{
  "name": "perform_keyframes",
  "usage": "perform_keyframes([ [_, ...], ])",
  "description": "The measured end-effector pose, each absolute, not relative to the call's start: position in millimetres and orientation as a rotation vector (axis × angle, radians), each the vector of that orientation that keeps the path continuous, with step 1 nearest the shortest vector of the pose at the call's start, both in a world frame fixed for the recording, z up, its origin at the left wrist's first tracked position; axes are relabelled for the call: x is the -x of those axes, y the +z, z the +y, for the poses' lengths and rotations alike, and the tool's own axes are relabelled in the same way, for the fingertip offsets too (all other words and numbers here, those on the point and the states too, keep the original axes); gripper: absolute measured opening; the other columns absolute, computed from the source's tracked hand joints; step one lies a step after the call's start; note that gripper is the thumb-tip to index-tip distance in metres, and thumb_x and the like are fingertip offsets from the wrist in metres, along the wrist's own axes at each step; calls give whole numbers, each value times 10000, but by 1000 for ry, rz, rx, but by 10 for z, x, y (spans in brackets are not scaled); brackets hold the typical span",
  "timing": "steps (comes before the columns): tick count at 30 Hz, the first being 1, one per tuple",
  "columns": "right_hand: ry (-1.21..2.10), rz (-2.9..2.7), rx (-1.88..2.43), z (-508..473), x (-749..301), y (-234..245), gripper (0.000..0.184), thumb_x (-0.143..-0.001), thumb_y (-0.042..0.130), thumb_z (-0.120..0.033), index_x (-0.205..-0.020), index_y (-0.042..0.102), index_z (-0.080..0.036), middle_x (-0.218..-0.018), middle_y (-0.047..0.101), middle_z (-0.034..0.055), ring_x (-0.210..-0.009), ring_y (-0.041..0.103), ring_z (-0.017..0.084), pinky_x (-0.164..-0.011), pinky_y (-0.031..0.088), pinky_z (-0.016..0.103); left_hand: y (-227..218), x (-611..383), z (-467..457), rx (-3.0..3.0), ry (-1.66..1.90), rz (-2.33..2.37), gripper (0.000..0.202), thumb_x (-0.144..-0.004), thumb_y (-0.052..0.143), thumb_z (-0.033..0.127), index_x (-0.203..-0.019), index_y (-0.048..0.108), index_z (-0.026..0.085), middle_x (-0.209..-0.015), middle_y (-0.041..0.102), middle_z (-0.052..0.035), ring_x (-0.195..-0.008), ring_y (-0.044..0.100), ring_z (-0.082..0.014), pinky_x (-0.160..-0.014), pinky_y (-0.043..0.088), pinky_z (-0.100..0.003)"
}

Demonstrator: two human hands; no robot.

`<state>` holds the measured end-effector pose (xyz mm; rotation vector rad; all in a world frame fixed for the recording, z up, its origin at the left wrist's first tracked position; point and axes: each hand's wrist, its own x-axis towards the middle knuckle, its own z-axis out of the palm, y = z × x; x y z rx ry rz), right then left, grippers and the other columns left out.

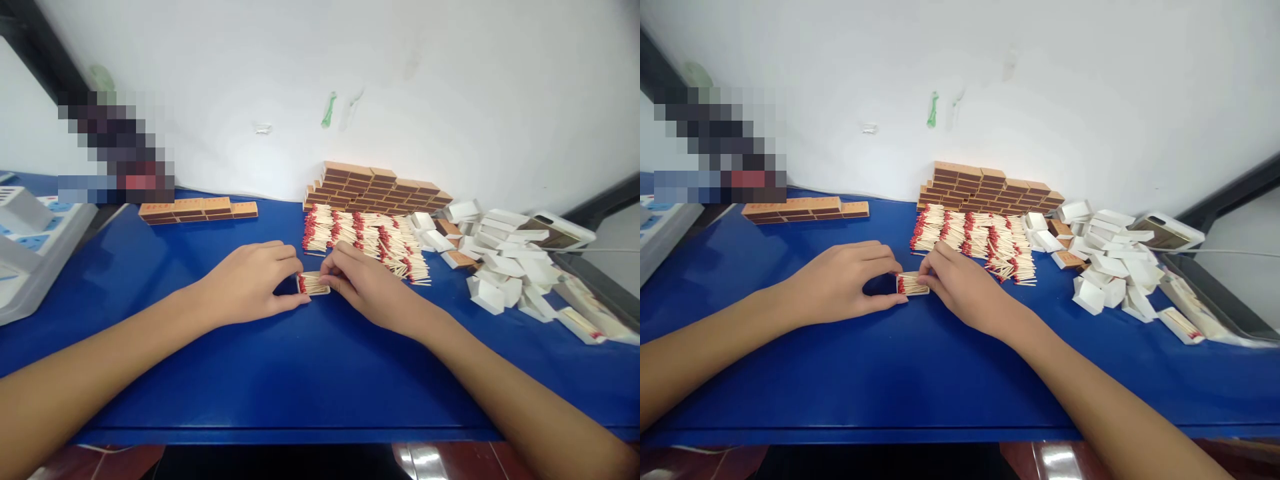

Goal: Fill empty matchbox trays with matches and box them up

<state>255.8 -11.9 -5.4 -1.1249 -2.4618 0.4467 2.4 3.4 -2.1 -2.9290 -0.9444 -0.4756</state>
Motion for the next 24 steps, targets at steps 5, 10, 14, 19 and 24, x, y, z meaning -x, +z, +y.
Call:
perform_keyframes([
  [5,365,-2459,1123,-75,-2580,-100,101,-1093,556,-238,-997,583,-223,-1043,621,73,-945,614,224,-802,492,349,-17,-22,35,2931,-477,-959,283,-1025,688,454,-1021,741,176,-969,736,-44,-912,685,-214,-768,498,-336],
  [10,314,-2482,1128,-73,-2633,-65,76,-1079,584,-245,-1022,631,-227,-1064,611,80,-939,624,233,-825,513,373,-18,-20,40,2937,-482,-957,304,-1021,696,474,-1049,745,175,-971,735,-44,-908,683,-216,-767,498,-336],
  [14,311,-2499,1130,-106,-2639,-14,70,-1069,590,-228,-1037,652,-222,-1073,602,81,-919,627,229,-821,518,384,-20,-22,41,2937,-489,-949,307,-1011,714,467,-1050,751,165,-968,730,-41,-905,680,-220,-757,492,-344],
  [19,343,-2402,1112,-26,-2729,-27,80,-1062,592,-222,-1033,665,-236,-1033,621,67,-892,625,216,-771,511,357,-8,-23,36,2948,-493,-946,297,-1011,719,456,-1037,750,162,-958,722,-39,-895,676,-215,-753,487,-338],
  [24,185,-2340,1220,202,-2962,-159,111,-1035,594,-187,-1083,688,-222,-1031,629,76,-861,623,216,-769,500,366,-8,-19,30,2963,-497,-922,283,-1021,705,444,-1057,754,168,-968,723,-41,-910,678,-216,-769,481,-336],
])
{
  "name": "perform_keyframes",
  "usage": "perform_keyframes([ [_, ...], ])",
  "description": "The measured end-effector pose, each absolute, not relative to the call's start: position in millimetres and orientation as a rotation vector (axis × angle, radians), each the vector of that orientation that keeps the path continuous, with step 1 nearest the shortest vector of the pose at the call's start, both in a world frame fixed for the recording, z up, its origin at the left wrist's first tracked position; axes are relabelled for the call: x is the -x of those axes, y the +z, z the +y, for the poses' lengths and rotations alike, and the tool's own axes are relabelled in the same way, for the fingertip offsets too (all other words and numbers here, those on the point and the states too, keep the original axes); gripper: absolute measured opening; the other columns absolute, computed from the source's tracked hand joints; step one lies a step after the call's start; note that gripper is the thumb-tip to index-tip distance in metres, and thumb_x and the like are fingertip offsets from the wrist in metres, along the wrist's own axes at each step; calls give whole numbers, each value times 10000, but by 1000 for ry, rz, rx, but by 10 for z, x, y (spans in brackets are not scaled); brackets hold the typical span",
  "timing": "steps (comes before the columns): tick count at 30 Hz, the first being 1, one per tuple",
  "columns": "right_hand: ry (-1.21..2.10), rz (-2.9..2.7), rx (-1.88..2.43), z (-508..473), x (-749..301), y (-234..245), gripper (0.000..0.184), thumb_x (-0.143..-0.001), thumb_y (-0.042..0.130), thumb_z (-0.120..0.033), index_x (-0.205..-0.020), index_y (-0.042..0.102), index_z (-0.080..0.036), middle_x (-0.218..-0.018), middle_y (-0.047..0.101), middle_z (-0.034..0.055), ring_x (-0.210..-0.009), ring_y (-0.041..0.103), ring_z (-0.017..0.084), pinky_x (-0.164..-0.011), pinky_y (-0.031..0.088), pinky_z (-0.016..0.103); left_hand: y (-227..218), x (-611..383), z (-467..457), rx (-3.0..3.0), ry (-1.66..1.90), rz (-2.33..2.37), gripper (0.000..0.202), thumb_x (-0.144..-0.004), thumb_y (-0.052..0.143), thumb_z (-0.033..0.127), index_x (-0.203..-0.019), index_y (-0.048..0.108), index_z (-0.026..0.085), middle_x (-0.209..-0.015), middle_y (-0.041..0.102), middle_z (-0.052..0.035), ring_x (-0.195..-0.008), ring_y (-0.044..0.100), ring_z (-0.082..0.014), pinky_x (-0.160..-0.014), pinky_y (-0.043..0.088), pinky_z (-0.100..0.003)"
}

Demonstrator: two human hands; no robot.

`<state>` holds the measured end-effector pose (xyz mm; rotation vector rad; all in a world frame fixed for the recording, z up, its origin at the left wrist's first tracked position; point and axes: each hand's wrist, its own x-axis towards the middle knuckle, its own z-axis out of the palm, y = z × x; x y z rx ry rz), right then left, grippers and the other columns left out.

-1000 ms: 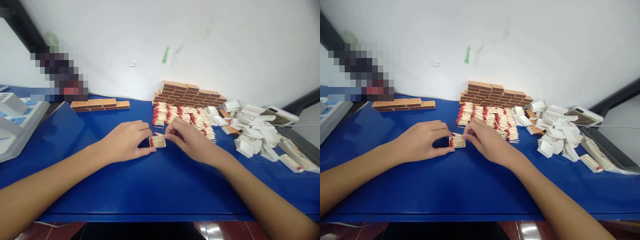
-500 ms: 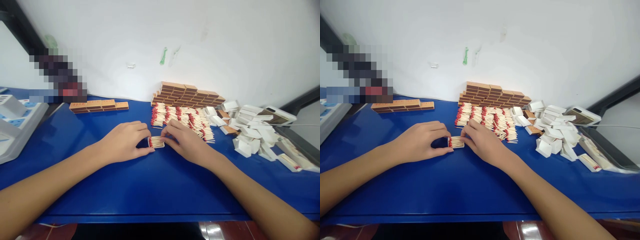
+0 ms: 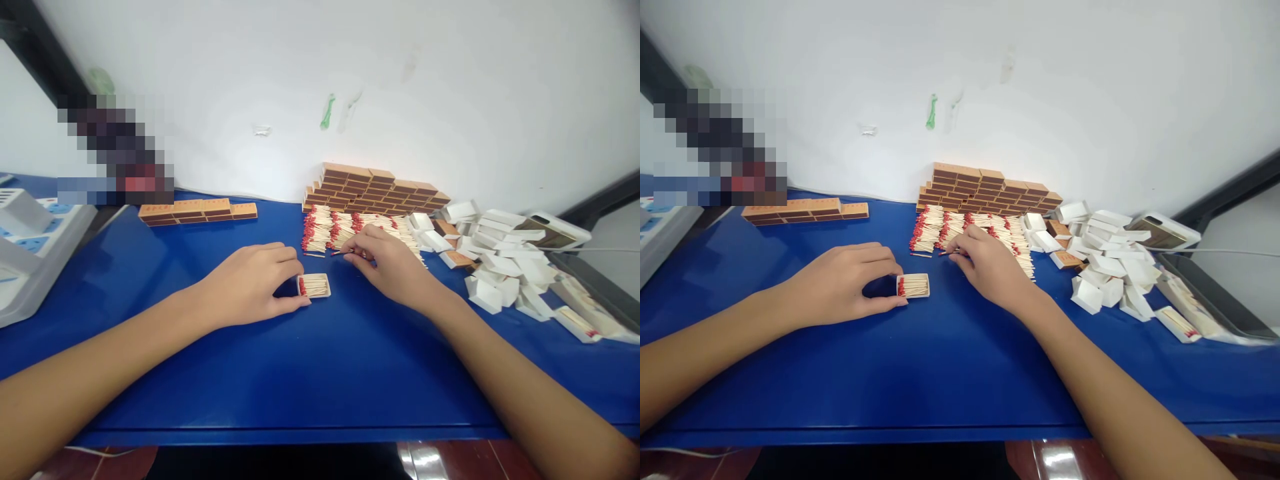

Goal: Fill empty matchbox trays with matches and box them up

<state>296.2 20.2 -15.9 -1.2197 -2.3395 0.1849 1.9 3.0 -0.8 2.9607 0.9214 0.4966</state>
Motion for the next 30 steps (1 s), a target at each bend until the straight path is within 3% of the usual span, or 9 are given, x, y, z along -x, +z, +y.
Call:
perform_keyframes([
  [12,210,-2355,1282,346,-3036,-255,54,-1025,630,-224,-998,676,-226,-1003,596,69,-841,608,220,-758,498,369,-11,-21,38,-2968,528,904,281,-1009,716,443,-1041,758,167,-946,710,-32,-886,664,-215,-748,470,-338],
  [17,261,-2373,1299,348,-3059,-252,119,-1039,597,-212,-943,667,-220,-979,587,62,-813,603,210,-751,493,364,-19,-16,37,-2979,523,901,298,-1014,710,454,-1043,758,161,-942,708,-37,-880,659,-215,-743,465,-334],
  [30,265,-2463,1218,328,-3019,-251,119,-1077,530,-196,-988,606,-223,-1069,611,87,-910,606,230,-821,493,366,-17,-14,39,-2983,511,911,304,-1005,728,457,-1056,759,158,-961,719,-39,-882,664,-212,-743,468,-331],
])
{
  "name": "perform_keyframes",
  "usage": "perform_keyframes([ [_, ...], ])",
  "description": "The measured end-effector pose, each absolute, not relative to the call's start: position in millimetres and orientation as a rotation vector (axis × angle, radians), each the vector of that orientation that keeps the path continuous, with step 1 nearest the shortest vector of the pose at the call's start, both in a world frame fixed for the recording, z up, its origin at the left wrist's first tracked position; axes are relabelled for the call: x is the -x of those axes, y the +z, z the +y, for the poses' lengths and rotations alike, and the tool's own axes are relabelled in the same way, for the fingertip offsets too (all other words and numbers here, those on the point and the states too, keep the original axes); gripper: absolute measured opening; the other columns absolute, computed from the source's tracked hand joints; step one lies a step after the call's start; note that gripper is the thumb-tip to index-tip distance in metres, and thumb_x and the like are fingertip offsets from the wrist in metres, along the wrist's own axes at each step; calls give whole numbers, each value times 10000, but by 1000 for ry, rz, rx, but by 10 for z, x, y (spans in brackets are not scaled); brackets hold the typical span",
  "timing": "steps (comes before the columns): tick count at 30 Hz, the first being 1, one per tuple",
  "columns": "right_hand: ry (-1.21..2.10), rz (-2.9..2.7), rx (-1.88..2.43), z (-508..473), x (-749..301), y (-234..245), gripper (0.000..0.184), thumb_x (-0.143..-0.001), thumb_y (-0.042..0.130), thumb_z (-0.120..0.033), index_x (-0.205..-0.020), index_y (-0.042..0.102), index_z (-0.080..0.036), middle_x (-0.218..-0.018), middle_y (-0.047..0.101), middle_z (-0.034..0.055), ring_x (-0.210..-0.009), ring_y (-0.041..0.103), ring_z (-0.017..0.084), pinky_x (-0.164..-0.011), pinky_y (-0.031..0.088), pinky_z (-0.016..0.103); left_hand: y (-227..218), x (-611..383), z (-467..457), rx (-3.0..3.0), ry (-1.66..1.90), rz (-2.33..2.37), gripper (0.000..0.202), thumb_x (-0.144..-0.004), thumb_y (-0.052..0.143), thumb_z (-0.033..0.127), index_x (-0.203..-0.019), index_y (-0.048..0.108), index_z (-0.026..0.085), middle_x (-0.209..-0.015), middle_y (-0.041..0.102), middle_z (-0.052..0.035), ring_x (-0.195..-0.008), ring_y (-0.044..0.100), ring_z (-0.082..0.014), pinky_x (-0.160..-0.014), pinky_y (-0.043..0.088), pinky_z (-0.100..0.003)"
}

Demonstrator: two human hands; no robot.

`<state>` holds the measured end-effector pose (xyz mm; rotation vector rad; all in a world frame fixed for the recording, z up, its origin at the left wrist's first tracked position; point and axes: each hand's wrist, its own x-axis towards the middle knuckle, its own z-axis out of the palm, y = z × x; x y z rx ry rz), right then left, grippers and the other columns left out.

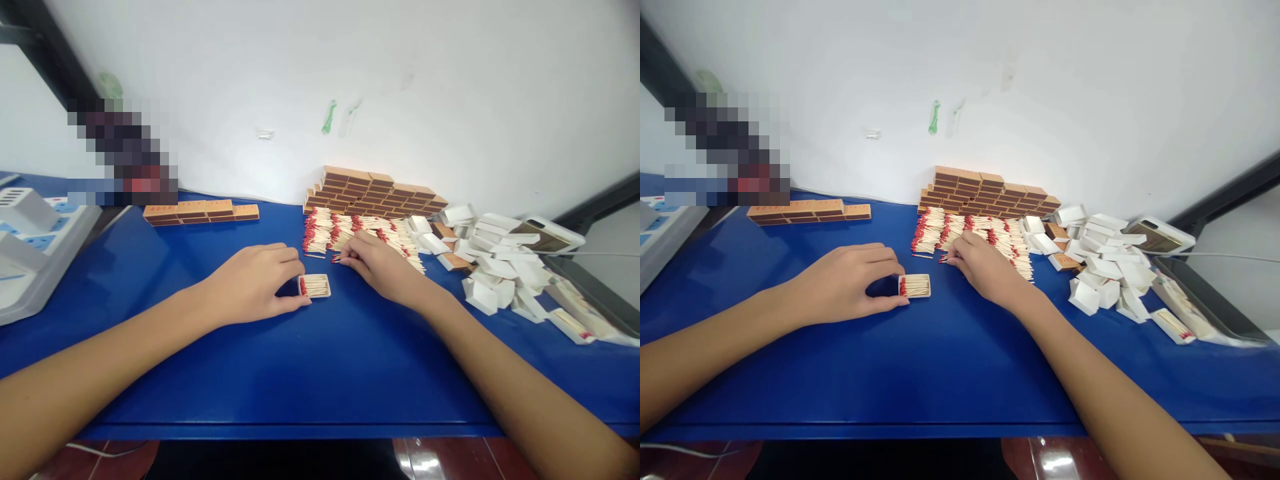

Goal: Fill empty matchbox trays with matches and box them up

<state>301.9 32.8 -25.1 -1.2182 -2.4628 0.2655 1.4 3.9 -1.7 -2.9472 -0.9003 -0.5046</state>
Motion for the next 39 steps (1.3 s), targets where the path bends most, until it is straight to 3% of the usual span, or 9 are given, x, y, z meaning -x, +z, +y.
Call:
perform_keyframes([
  [5,248,-2447,1202,336,-3037,-240,87,-1079,557,-244,-1051,638,-228,-1078,592,87,-921,601,234,-833,498,374,-12,-23,38,2952,-504,-902,295,-1001,733,448,-1052,759,158,-960,716,-36,-884,666,-211,-736,472,-337],
  [9,256,-2448,1228,347,-3052,-231,127,-1078,552,-252,-1000,649,-227,-1037,592,88,-895,591,240,-811,494,380,-14,-32,42,2958,-506,-904,299,-1000,735,445,-1057,764,153,-955,713,-38,-886,670,-217,-740,472,-342],
  [26,258,-2489,1084,-163,-2586,58,83,-1082,535,-223,-1017,581,-245,-1074,640,104,-1021,628,278,-850,522,423,-27,-41,27,2940,-490,-965,293,-1015,705,465,-1021,742,175,-947,715,-36,-909,676,-217,-756,481,-334],
  [39,159,-2508,1089,-167,-2501,-81,83,-1084,538,-220,-1036,606,-226,-1071,652,115,-996,645,276,-803,530,407,-30,-54,15,2941,-513,-906,288,-1021,699,449,-966,712,167,-948,698,-39,-901,663,-219,-764,479,-340],
])
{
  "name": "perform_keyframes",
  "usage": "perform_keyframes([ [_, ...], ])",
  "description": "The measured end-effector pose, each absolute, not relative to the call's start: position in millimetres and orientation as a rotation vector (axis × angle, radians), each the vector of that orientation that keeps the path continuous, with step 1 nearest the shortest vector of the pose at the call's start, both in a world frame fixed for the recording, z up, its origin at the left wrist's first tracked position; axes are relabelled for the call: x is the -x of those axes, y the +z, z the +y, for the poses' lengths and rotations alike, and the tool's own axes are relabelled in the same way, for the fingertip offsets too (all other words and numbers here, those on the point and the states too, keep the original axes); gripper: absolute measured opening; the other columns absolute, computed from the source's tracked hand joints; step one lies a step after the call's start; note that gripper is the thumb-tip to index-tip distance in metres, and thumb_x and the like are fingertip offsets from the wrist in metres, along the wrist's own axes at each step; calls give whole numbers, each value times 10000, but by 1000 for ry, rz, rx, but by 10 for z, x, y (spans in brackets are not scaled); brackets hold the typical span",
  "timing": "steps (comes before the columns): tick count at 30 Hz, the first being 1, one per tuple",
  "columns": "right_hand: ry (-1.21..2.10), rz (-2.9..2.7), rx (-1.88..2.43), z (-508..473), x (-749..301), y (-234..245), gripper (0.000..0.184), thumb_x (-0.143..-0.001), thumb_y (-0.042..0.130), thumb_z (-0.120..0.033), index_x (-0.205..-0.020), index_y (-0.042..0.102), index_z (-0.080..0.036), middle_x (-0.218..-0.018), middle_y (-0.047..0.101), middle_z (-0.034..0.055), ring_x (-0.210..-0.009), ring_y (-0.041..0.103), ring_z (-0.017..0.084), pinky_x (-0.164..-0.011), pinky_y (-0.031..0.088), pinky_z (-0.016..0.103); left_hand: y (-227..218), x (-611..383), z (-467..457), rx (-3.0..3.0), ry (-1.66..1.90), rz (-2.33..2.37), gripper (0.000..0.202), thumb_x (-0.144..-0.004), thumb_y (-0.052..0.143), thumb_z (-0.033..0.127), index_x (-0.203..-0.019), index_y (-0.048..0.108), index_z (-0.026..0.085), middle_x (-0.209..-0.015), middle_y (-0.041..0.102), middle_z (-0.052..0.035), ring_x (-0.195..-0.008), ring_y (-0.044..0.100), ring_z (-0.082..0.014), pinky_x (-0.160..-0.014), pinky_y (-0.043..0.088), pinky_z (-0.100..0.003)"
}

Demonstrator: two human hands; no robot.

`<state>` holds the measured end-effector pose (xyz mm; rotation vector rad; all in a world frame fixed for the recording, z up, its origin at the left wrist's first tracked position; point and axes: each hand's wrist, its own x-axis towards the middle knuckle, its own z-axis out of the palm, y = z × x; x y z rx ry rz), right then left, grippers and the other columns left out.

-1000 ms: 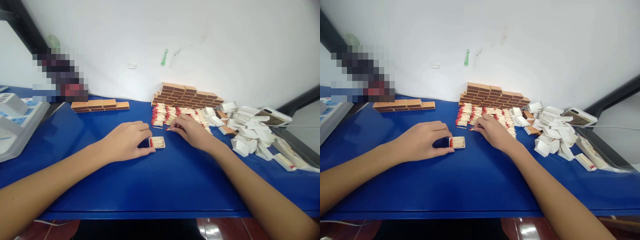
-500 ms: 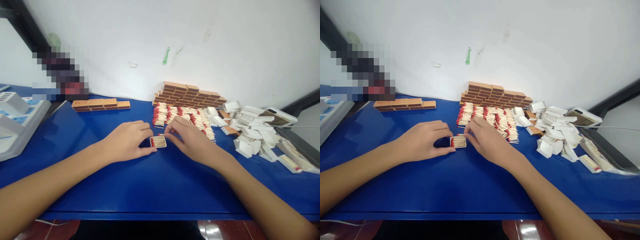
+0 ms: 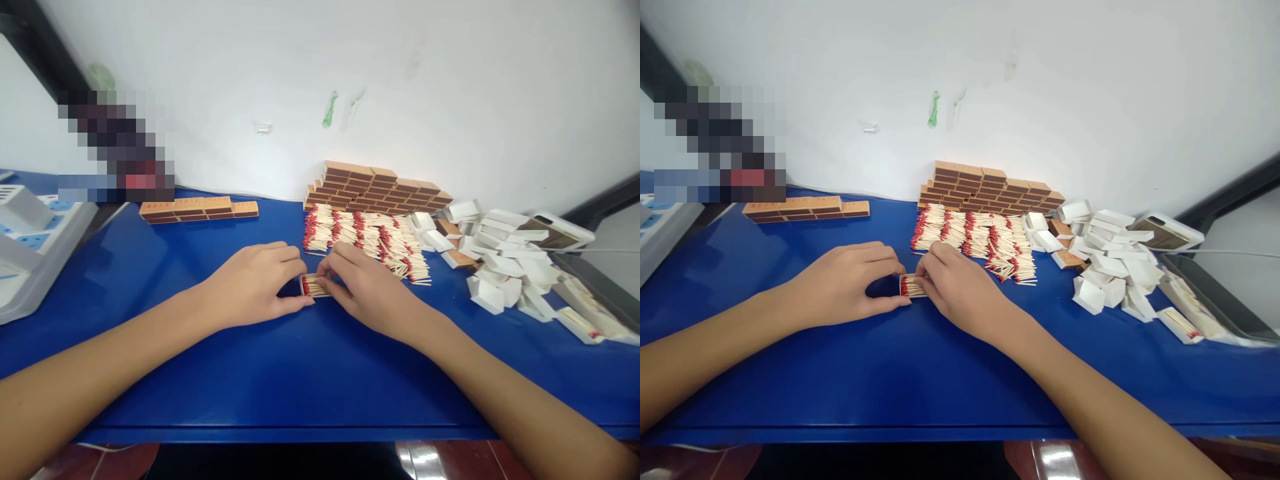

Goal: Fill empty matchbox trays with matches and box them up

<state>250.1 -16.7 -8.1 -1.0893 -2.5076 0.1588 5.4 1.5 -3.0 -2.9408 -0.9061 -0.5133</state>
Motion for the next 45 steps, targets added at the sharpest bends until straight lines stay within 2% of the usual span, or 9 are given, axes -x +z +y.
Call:
perform_keyframes([
  [5,247,-2463,1097,-150,-2504,-63,63,-1065,572,-206,-1017,609,-222,-1035,648,92,-957,641,249,-798,521,388,-37,-41,23,2932,-522,-908,295,-1022,698,457,-973,718,166,-943,698,-34,-895,664,-218,-758,481,-345],
  [10,280,-2251,1113,36,-2592,-142,96,-1052,607,-228,-967,651,-240,-921,643,52,-831,617,213,-752,507,371,-41,-41,25,2940,-506,-923,305,-1014,705,471,-1042,741,169,-966,719,-40,-903,670,-221,-766,485,-346],
  [17,211,-2300,1133,269,-2595,-306,40,-1023,661,-229,-998,690,-242,-954,621,65,-893,622,240,-797,511,395,-38,-47,19,2941,-513,-911,305,-1020,696,473,-1056,748,174,-981,730,-46,-919,678,-224,-782,494,-344],
  [25,271,-2449,1184,245,-2676,-207,132,-1062,588,-225,-930,586,-225,-982,624,76,-924,599,242,-794,479,365,-7,-45,12,2942,-492,-930,302,-1007,719,456,-1061,753,161,-973,728,-46,-910,677,-223,-755,487,-342],
  [35,237,-2506,1246,309,-3136,-141,138,-1050,568,-260,-926,622,-233,-981,644,94,-880,619,259,-771,496,390,-5,-30,22,2930,-483,-938,284,-1005,723,456,-1037,749,176,-955,730,-35,-896,675,-209,-751,479,-329],
  [40,218,-2482,1285,308,-3103,-149,63,-1054,581,-263,-1029,629,-232,-1027,634,93,-899,612,256,-781,488,388,-15,-23,29,2936,-492,-936,292,-999,732,457,-1039,754,168,-963,724,-34,-905,678,-216,-756,480,-341],
  [45,227,-2475,1295,320,-3106,-172,113,-1058,563,-241,-972,635,-228,-1008,627,86,-878,612,245,-778,486,383,-10,-26,35,2945,-504,-933,276,-998,731,443,-1025,754,169,-947,717,-32,-892,675,-215,-739,474,-343],
])
